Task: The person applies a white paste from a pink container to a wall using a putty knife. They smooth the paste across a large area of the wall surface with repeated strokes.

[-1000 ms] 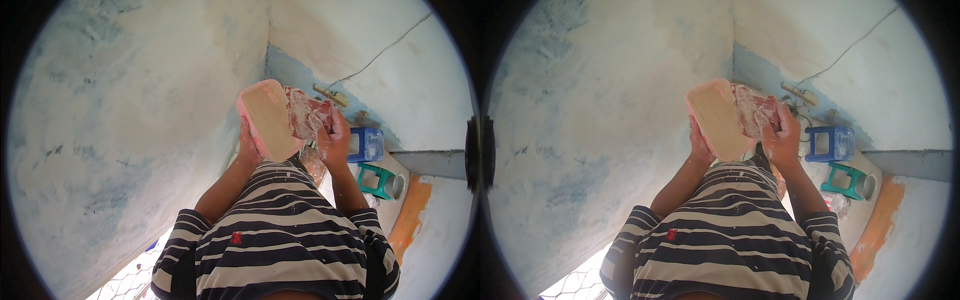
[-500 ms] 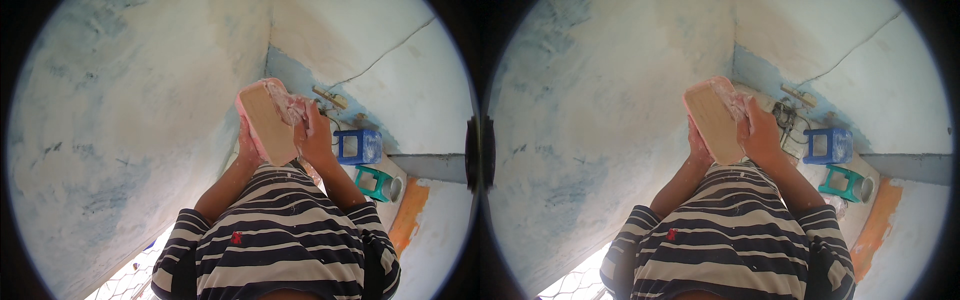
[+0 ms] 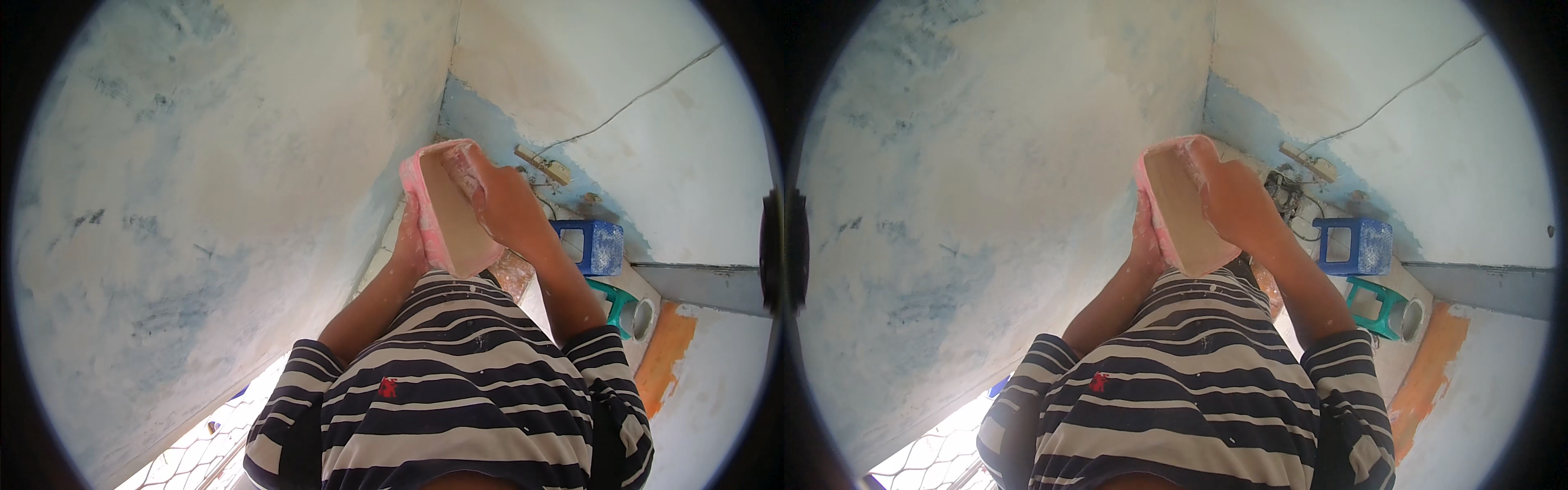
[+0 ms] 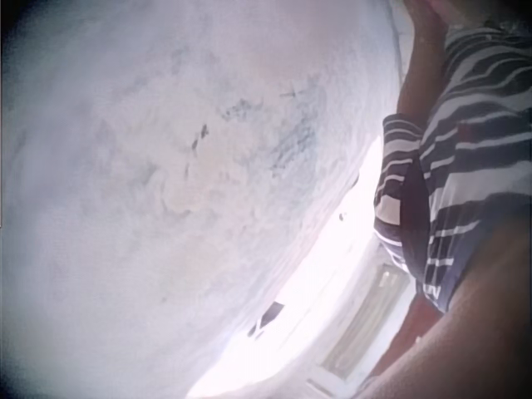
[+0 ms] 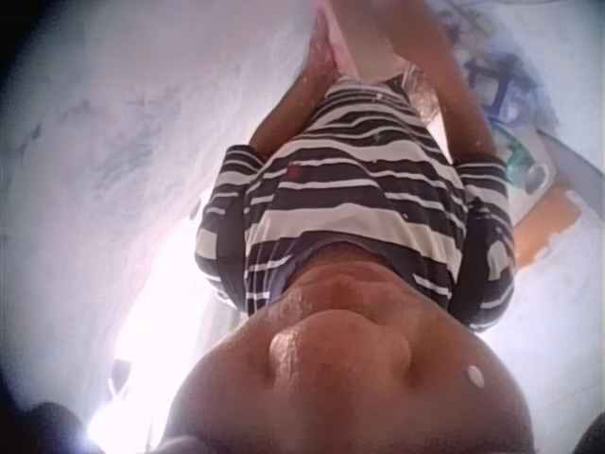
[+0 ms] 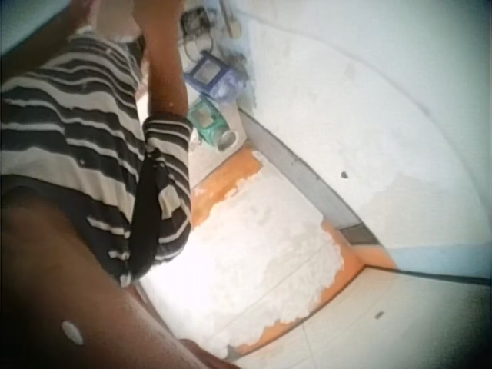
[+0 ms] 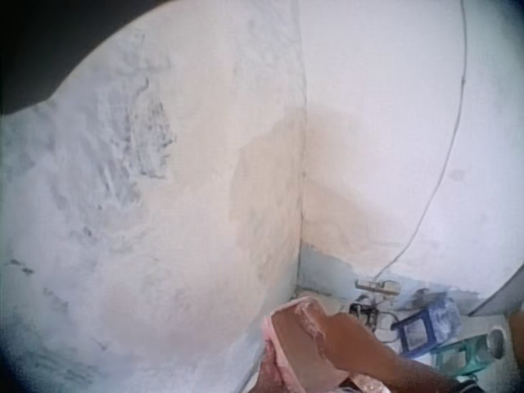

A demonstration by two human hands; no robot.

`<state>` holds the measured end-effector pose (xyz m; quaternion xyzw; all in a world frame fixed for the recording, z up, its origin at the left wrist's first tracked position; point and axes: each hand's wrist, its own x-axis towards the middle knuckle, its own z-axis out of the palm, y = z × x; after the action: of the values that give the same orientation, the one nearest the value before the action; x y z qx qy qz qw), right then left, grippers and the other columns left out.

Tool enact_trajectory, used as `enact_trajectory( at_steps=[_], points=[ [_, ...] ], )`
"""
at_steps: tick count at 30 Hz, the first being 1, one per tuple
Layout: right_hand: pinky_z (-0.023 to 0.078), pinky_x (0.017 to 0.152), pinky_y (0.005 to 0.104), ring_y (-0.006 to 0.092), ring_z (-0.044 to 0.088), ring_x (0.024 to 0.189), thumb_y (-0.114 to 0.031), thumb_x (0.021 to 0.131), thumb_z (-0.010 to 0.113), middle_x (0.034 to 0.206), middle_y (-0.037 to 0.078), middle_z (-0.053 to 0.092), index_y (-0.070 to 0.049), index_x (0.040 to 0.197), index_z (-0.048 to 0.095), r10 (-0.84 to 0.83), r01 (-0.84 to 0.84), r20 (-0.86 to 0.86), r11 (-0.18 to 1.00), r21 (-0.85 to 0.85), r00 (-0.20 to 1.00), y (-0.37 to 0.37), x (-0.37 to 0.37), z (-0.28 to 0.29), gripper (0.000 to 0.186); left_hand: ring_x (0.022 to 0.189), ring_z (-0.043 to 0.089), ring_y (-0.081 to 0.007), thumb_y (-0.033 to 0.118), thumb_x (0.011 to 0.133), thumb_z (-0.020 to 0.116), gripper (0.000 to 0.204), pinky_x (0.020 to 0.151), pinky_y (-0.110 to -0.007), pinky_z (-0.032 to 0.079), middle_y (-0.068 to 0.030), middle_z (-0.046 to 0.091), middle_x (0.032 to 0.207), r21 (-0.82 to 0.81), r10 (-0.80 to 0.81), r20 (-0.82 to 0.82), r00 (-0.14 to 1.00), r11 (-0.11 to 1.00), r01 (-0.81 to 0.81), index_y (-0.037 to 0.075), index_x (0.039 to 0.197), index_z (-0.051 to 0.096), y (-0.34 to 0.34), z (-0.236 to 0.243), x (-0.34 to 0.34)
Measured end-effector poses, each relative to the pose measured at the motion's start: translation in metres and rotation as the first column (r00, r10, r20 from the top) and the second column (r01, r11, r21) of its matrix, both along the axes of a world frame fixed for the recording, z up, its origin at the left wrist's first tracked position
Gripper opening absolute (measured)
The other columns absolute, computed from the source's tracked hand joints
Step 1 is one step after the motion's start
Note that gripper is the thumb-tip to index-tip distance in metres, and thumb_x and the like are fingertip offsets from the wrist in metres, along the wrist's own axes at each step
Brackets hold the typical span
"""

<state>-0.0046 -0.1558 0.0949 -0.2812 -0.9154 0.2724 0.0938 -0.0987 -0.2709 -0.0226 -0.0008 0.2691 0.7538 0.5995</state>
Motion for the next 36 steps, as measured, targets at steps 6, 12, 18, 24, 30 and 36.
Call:
enact_trajectory(
  at_steps=[6, 12, 18, 24, 30, 36],
  points=[
    [0.047, 0.065, 0.0503, 0.0440, 0.061, 0.074, -0.002, 0.080, 0.054, 0.073, 0.025, 0.061, -0.005, 0.127, 0.047, 0.226, -0.226, 0.014, 0.973, 0.042, 0.974, -0.010, 0.009, 0.002, 0.048, 0.123, 0.051, -0.0286, 0.061, 0.096, 0.034, 0.069, 0.103, -0.044, 0.045, -0.0123, 0.048, 0.138, 0.049, 0.026, 0.015, 1.000, 0.998, -0.027, 0.011, 0.143, 0.035, -0.002, -0.003, 0.001],
    [0.049, 0.067, 0.0504, 0.0451, 0.062, 0.078, -0.002, 0.080, 0.055, 0.100, 0.028, 0.061, -0.010, 0.128, 0.047, -0.014, 0.015, 0.018, 1.000, -0.017, 1.000, -0.002, 0.007, -0.002, 0.048, 0.125, 0.049, -0.0281, 0.059, 0.096, 0.036, 0.068, 0.104, -0.045, 0.043, -0.0121, 0.049, 0.138, 0.079, 0.023, 0.038, 0.999, 0.997, -0.026, 0.011, 0.144, 0.035, 0.000, 0.004, 0.004],
    [0.047, 0.066, 0.0514, 0.0453, 0.061, 0.073, -0.004, 0.080, 0.054, 0.081, 0.026, 0.062, -0.004, 0.129, 0.046, 0.139, -0.139, -0.087, 0.990, 0.013, 0.986, -0.030, 0.005, -0.022, 0.050, 0.126, 0.049, -0.0275, 0.057, 0.098, 0.034, 0.065, 0.105, -0.044, 0.042, -0.0119, 0.049, 0.138, 0.096, 0.045, 0.047, 0.998, 0.994, -0.049, 0.011, 0.144, 0.034, -0.002, -0.006, 0.005],
    [0.047, 0.067, 0.0506, 0.0452, 0.060, 0.073, -0.003, 0.080, 0.053, 0.077, 0.025, 0.061, 0.000, 0.129, 0.047, -0.044, 0.045, -0.059, 0.999, 0.028, 0.997, -0.002, 0.003, -0.014, 0.050, 0.125, 0.050, -0.0277, 0.055, 0.099, 0.034, 0.064, 0.104, -0.043, 0.043, -0.0114, 0.047, 0.139, 0.116, 0.089, 0.039, 0.995, 0.989, -0.093, 0.010, 0.144, 0.033, 0.000, -0.012, 0.004],
    [0.046, 0.069, 0.0506, 0.0450, 0.060, 0.080, -0.002, 0.079, 0.053, 0.082, 0.027, 0.061, 0.001, 0.127, 0.048, 0.117, -0.116, -0.098, 0.993, 0.011, 0.988, -0.024, -0.004, -0.029, 0.049, 0.127, 0.048, -0.0274, 0.055, 0.099, 0.033, 0.063, 0.106, -0.043, 0.041, -0.0111, 0.048, 0.139, 0.100, 0.132, 0.025, 0.991, 0.986, -0.134, 0.010, 0.144, 0.034, 0.004, -0.017, 0.009],
    [0.047, 0.065, 0.0502, 0.0458, 0.060, 0.075, -0.001, 0.078, 0.052, 0.077, 0.026, 0.061, 0.000, 0.125, 0.048, 0.189, -0.181, -0.176, 0.982, 0.060, 0.966, -0.017, -0.003, -0.023, 0.047, 0.128, 0.046, -0.0273, 0.055, 0.099, 0.033, 0.063, 0.108, -0.043, 0.039, -0.0109, 0.046, 0.141, 0.151, 0.172, 0.054, 0.984, 0.972, -0.178, 0.012, 0.144, 0.033, 0.012, -0.023, 0.005]
  ],
)
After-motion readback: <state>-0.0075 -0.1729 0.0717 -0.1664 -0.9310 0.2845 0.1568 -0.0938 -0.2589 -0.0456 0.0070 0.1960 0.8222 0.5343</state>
